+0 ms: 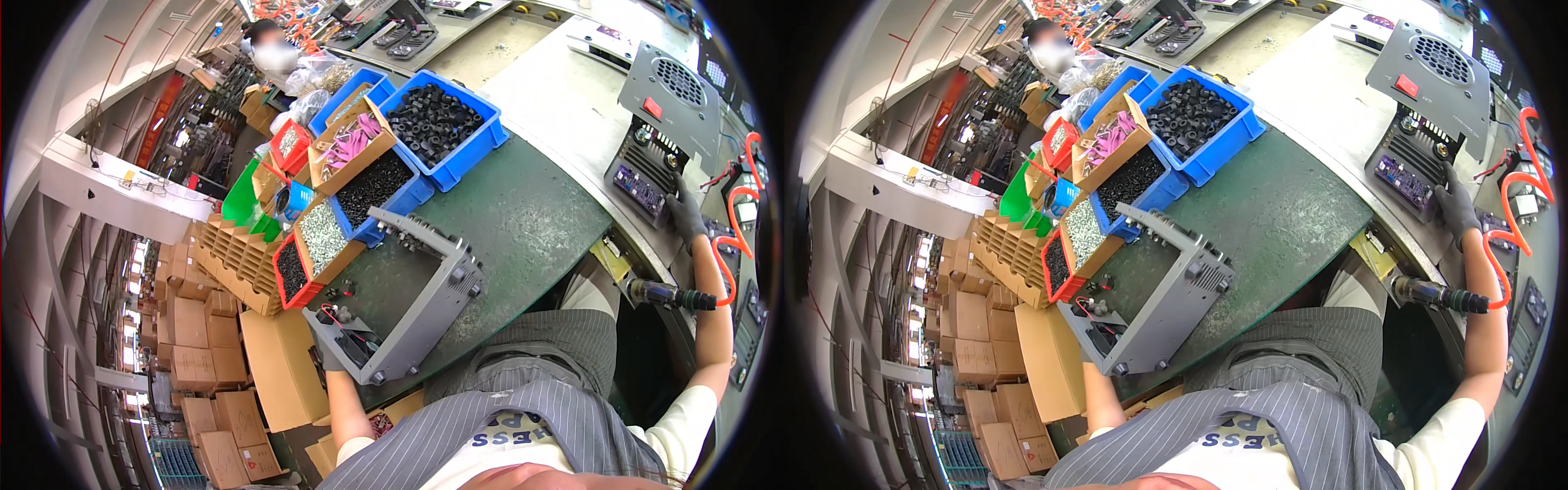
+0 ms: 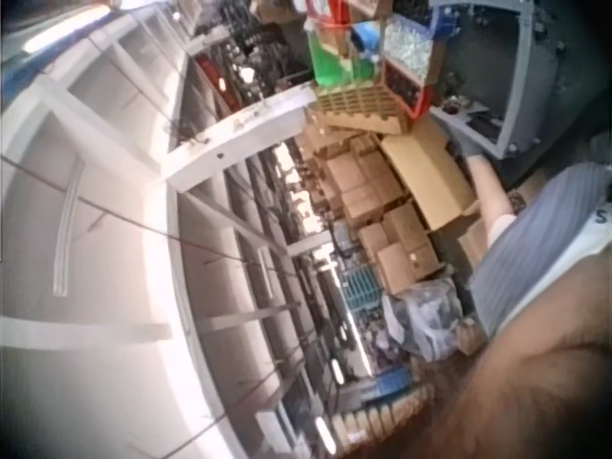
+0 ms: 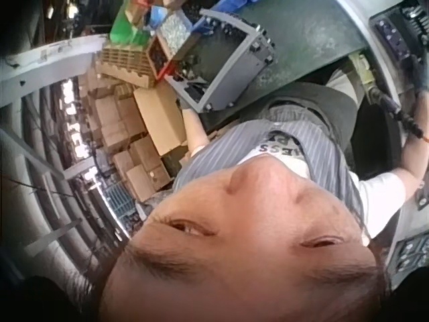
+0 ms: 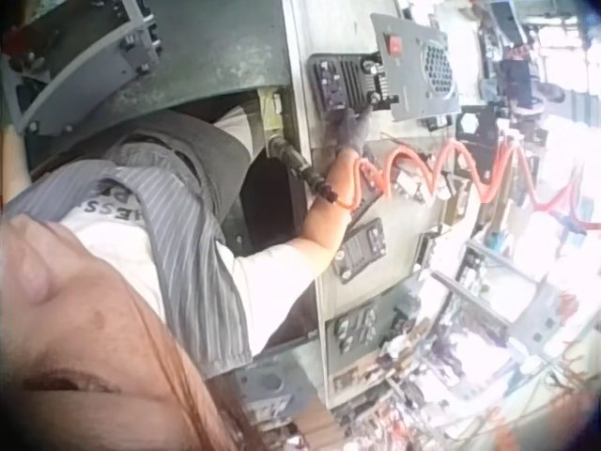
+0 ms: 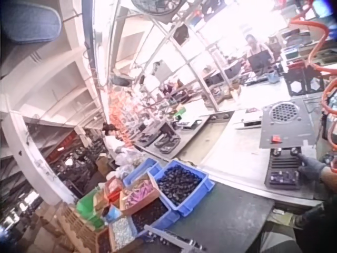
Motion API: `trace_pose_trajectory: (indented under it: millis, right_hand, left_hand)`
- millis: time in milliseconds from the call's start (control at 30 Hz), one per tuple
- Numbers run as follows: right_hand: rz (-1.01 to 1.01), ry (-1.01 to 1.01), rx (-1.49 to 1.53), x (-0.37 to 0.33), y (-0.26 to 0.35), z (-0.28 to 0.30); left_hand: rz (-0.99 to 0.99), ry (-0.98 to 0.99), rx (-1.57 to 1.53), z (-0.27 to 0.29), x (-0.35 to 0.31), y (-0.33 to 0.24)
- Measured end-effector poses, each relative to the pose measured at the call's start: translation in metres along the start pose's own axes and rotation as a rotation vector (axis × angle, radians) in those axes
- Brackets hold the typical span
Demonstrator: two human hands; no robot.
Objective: Assembling and securing components within metal enclosures for solar inverters using an electric screwdriver.
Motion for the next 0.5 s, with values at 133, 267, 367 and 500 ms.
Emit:
trace_pose_trajectory:
  millis: [133, 267, 367, 500]
  right_hand:
    - [0.055, -0.062, -0.026, 0.006, -0.009, 0.000]
    - [-0.076, -0.044, 0.046, 0.006, -0.001, -0.006]
    - [0.016, -0.096, 0.101, -0.019, 0.034, -0.004]
    - [-0.035, 0.050, 0.164, -0.091, 0.078, 0.041]
  left_hand:
    - [-0.177, -0.038, 0.428, -0.051, -0.001, -0.067]
    - [-0.045, 0.251, 0.400, -0.140, -0.002, -0.123]
    - [0.013, 0.493, 0.458, -0.209, -0.011, -0.143]
    - [-0.127, 0.502, 0.321, -0.291, -0.034, -0.133]
Point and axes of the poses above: each hand's wrist, its own x-axis towards the middle knuckle, its own z-axis out of the back of the hand, y = z × x, the point moved 1 cm from there along x, towards the middle knuckle, and after that the axes turned 5 degrees about -x, right-handed, at the moved point
